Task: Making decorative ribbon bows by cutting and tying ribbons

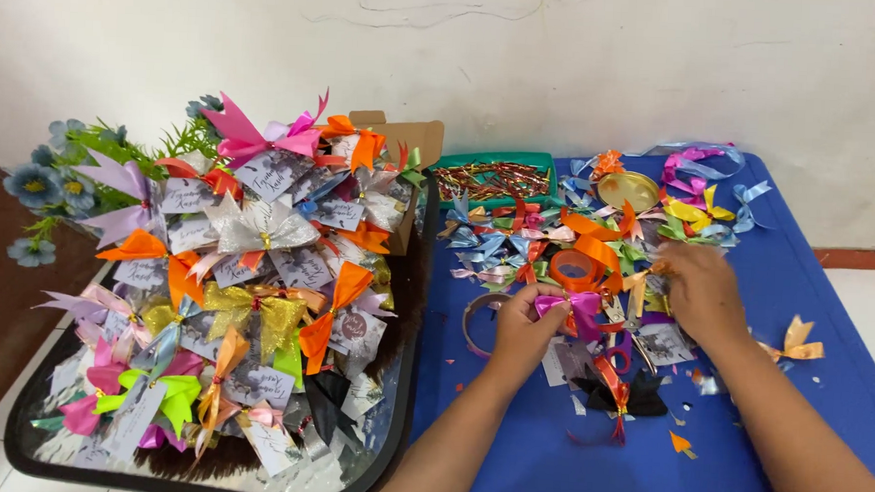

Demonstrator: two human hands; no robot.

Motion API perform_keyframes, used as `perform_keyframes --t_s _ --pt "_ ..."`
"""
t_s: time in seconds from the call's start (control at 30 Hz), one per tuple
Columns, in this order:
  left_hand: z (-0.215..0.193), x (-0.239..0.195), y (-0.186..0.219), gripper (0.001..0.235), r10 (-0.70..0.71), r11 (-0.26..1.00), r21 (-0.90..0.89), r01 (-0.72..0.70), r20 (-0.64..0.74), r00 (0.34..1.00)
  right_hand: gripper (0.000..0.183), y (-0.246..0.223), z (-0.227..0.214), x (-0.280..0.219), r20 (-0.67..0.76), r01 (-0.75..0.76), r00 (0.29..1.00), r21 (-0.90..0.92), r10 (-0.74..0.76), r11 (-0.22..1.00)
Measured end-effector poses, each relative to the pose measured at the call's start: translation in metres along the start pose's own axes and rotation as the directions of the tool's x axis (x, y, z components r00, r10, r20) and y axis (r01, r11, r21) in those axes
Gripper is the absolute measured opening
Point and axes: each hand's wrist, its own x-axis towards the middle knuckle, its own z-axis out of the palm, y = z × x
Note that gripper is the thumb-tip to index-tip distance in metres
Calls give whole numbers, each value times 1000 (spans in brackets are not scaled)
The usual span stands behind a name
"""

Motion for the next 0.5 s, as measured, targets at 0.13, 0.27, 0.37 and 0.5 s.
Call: perform_keyframes --t_s 0.13,0.27,0.37,0.5 --pt "-2 0 5 12 -12 1000 28 12 -7 1000 38 -20 -2 29 243 -290 911 -195 333 937" --pt "0 -3 14 13 -41 998 38 42 -23 999 34 12 22 53 262 -397 843 -287 470 872" --pt "-1 0 10 14 -60 998 25 61 -41 997 40 13 30 66 224 -449 816 -335 533 828" --pt "-1 -2 14 13 -75 997 3 75 -44 996 98 19 38 81 266 -580 696 -340 667 740"
